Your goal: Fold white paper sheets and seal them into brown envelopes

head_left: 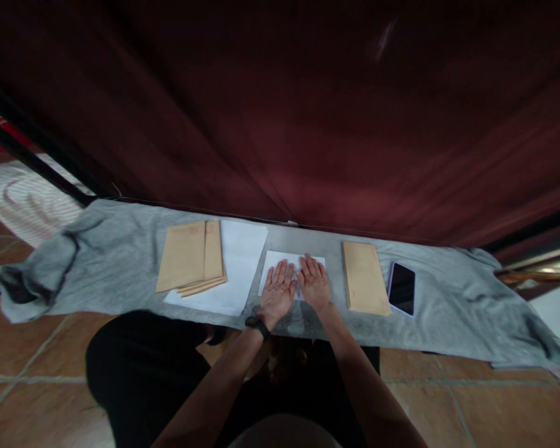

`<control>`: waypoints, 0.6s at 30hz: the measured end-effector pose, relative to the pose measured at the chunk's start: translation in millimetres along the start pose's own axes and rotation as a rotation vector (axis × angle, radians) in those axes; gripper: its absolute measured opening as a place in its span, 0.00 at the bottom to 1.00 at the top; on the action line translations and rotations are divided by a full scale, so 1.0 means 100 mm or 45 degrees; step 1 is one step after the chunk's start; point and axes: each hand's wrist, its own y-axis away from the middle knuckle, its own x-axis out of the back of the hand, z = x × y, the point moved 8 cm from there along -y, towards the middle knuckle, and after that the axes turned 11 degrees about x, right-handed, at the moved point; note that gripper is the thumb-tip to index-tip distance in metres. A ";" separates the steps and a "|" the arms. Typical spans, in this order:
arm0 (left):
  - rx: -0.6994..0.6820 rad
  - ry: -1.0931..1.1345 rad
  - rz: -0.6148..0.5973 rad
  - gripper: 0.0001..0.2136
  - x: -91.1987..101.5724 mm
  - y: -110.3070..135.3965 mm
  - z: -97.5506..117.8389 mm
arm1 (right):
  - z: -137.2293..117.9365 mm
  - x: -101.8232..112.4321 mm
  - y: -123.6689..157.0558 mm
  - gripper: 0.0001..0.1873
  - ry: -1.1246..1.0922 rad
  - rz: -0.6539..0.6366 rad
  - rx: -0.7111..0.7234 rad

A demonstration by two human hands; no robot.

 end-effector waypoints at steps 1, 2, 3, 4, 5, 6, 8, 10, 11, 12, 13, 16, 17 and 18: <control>0.006 0.005 0.007 0.26 0.00 0.00 0.00 | 0.05 0.01 0.03 0.27 0.019 0.002 -0.018; 0.014 0.007 0.014 0.26 0.00 0.00 -0.01 | 0.09 0.01 0.06 0.28 0.036 0.004 -0.030; 0.023 0.008 0.021 0.26 0.00 0.00 -0.01 | 0.13 0.02 0.10 0.28 0.051 0.007 -0.038; 0.034 0.007 0.028 0.26 0.00 0.00 -0.02 | 0.17 0.03 0.13 0.29 0.063 0.012 -0.042; 0.047 0.003 0.034 0.27 0.01 0.00 -0.03 | 0.20 0.04 0.17 0.29 0.074 0.018 -0.045; 0.063 -0.003 0.040 0.27 0.01 0.00 -0.05 | 0.24 0.06 0.21 0.29 0.082 0.024 -0.049; 0.104 -0.016 0.049 0.27 0.04 0.00 -0.11 | 0.29 0.08 0.28 0.30 0.094 0.032 -0.057; 0.161 -0.026 0.057 0.27 0.07 0.00 -0.18 | 0.33 0.10 0.34 0.30 0.103 0.033 -0.065; 0.195 -0.030 0.062 0.27 0.08 0.01 -0.22 | 0.34 0.10 0.37 0.30 0.107 0.034 -0.069; 0.229 -0.033 0.071 0.28 0.10 0.01 -0.26 | 0.35 0.11 0.38 0.31 0.110 0.033 -0.073; 0.260 -0.034 0.084 0.28 0.12 0.01 -0.28 | 0.36 0.12 0.39 0.31 0.112 0.031 -0.077; 0.287 -0.007 0.145 0.28 0.16 -0.01 -0.21 | 0.35 0.12 0.40 0.31 0.115 0.019 -0.082; 0.254 0.016 0.158 0.28 0.15 -0.02 -0.13 | 0.35 0.12 0.39 0.31 0.115 0.017 -0.083; 0.202 0.041 0.162 0.28 0.14 -0.04 -0.03 | 0.35 0.12 0.39 0.31 0.116 0.018 -0.083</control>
